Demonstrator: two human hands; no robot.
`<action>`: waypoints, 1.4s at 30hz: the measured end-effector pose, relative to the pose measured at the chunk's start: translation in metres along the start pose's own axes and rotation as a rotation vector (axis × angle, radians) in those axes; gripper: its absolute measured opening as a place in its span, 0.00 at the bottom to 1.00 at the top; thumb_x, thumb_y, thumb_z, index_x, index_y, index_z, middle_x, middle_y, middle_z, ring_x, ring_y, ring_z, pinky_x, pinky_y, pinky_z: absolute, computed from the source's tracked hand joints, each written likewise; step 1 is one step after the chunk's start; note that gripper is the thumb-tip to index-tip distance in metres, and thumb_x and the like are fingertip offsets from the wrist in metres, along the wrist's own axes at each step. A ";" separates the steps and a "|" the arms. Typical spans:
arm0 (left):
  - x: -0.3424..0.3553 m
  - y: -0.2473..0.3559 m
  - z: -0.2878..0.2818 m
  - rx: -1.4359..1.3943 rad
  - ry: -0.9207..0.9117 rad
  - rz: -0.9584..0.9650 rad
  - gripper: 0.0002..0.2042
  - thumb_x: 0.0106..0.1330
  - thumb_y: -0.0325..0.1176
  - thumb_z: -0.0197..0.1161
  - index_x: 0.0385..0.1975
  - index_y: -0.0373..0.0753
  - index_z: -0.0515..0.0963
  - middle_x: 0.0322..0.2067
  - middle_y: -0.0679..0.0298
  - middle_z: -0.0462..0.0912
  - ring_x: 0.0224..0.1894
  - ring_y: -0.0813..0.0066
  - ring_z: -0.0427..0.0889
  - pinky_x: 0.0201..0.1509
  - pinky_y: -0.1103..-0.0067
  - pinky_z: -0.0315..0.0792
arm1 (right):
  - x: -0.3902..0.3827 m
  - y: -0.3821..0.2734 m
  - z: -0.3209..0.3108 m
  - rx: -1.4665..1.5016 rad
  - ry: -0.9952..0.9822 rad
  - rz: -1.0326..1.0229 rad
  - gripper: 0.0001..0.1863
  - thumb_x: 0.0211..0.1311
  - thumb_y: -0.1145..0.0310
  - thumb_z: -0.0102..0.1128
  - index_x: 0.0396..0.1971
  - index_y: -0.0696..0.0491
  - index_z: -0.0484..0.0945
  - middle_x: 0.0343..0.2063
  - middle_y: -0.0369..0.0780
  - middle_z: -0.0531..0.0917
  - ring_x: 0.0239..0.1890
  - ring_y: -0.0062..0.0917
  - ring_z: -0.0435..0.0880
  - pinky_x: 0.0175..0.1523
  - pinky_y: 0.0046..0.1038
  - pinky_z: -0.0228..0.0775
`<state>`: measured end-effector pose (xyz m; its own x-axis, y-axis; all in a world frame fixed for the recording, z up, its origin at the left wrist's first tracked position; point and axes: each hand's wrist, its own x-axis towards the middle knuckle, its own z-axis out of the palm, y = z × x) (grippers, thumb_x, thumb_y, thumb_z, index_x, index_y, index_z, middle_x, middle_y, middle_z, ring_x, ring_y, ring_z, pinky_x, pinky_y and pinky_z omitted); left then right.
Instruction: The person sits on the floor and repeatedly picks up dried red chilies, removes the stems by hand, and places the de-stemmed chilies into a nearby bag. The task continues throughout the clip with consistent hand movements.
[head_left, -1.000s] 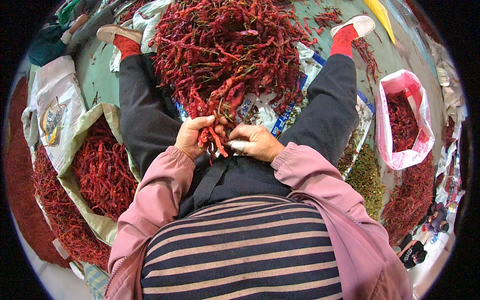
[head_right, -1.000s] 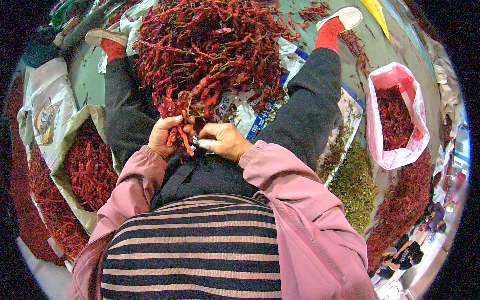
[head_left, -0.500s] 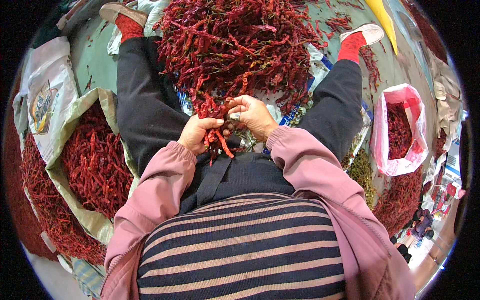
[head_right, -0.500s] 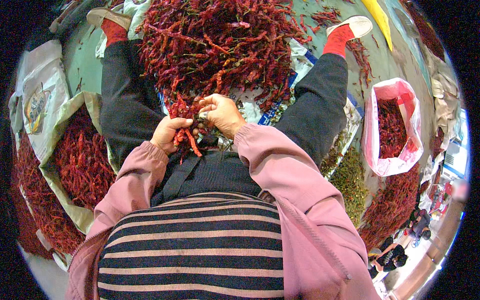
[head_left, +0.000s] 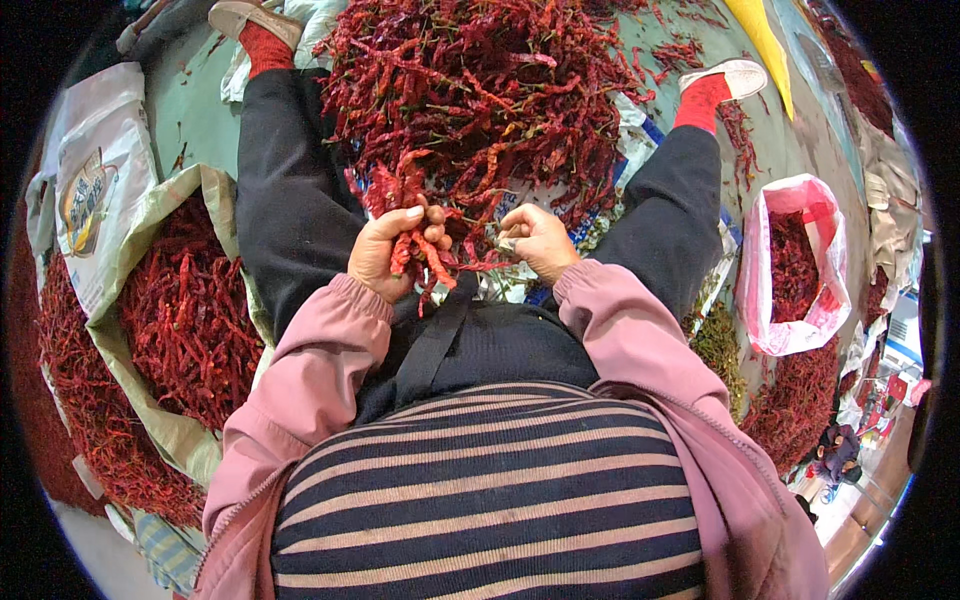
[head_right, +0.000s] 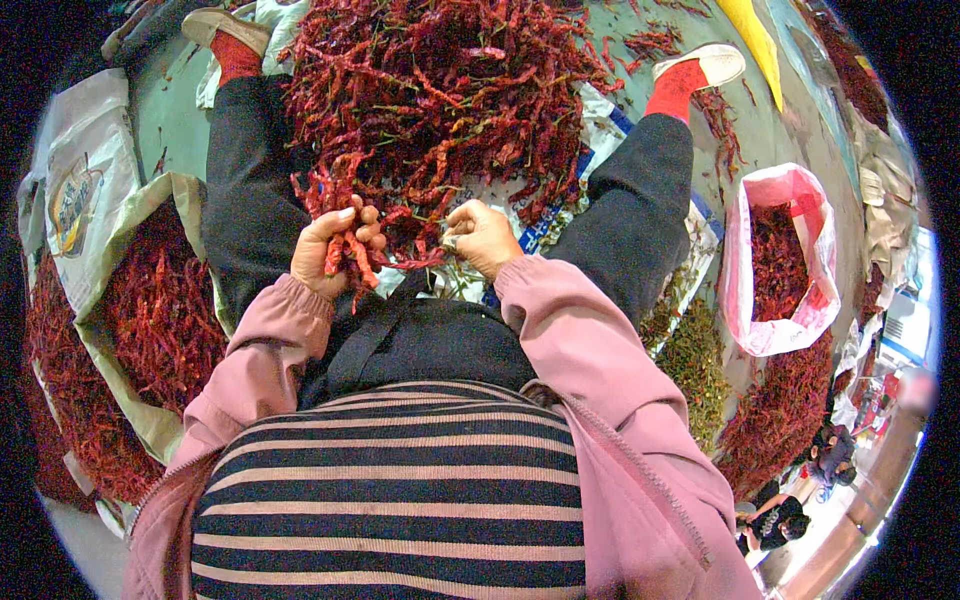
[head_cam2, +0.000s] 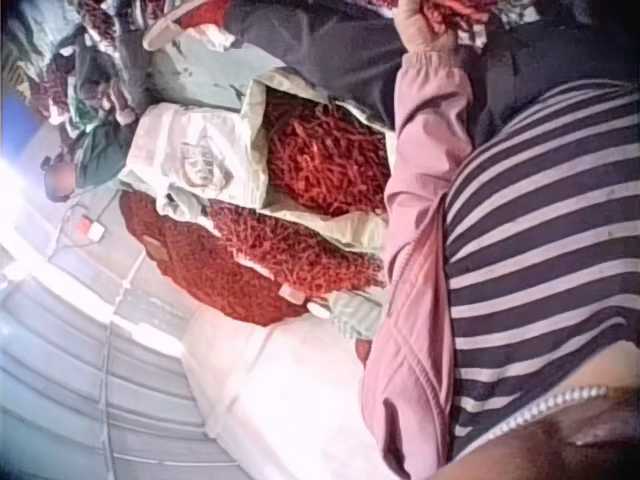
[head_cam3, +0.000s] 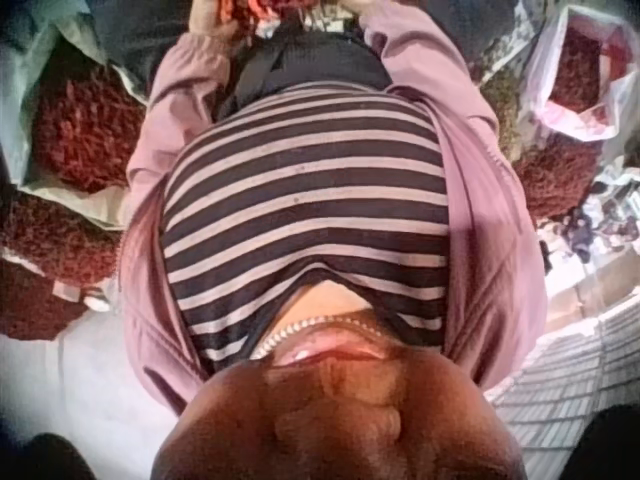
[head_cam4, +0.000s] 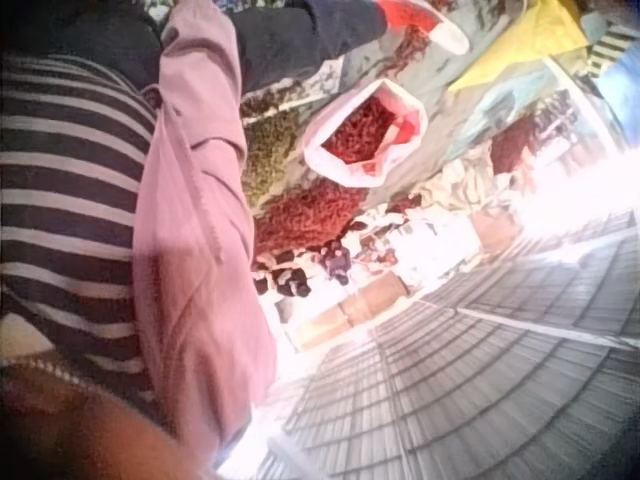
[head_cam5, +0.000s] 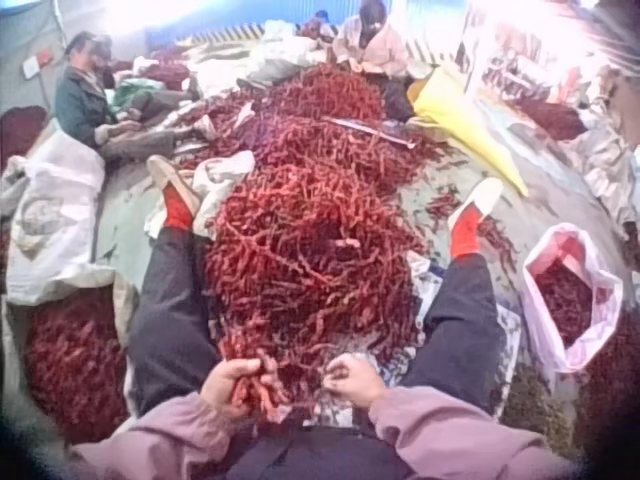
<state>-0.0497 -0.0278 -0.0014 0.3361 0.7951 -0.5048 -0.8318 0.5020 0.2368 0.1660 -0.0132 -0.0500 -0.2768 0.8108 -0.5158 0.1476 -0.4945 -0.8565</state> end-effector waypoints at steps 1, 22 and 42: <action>-0.003 0.004 0.002 0.088 0.041 -0.019 0.07 0.52 0.26 0.55 0.30 0.31 0.72 0.22 0.60 0.75 0.22 0.71 0.75 0.31 0.75 0.73 | -0.005 -0.011 0.002 0.097 -0.005 0.032 0.11 0.44 0.81 0.56 0.31 0.58 0.69 0.25 0.37 0.76 0.25 0.17 0.74 0.28 0.19 0.67; -0.008 -0.030 0.011 0.620 0.152 0.178 0.14 0.40 0.14 0.57 0.31 0.32 0.75 0.28 0.63 0.78 0.29 0.75 0.75 0.36 0.80 0.70 | -0.012 -0.027 0.042 -0.127 0.051 -0.299 0.09 0.47 0.79 0.53 0.31 0.58 0.67 0.24 0.41 0.76 0.27 0.29 0.77 0.29 0.29 0.69; -0.269 0.195 -0.118 2.463 1.290 0.773 0.25 0.53 0.38 0.61 0.50 0.38 0.65 0.48 0.53 0.69 0.49 0.63 0.69 0.51 0.72 0.63 | 0.008 0.014 0.021 -0.878 0.134 -0.048 0.18 0.43 0.61 0.57 0.33 0.57 0.72 0.32 0.49 0.77 0.38 0.42 0.75 0.42 0.37 0.65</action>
<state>-0.3545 -0.1840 0.0825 -0.3757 0.8956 0.2381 0.9065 0.4085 -0.1063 0.1464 -0.0206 -0.0657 -0.1962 0.8813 -0.4299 0.8288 -0.0853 -0.5530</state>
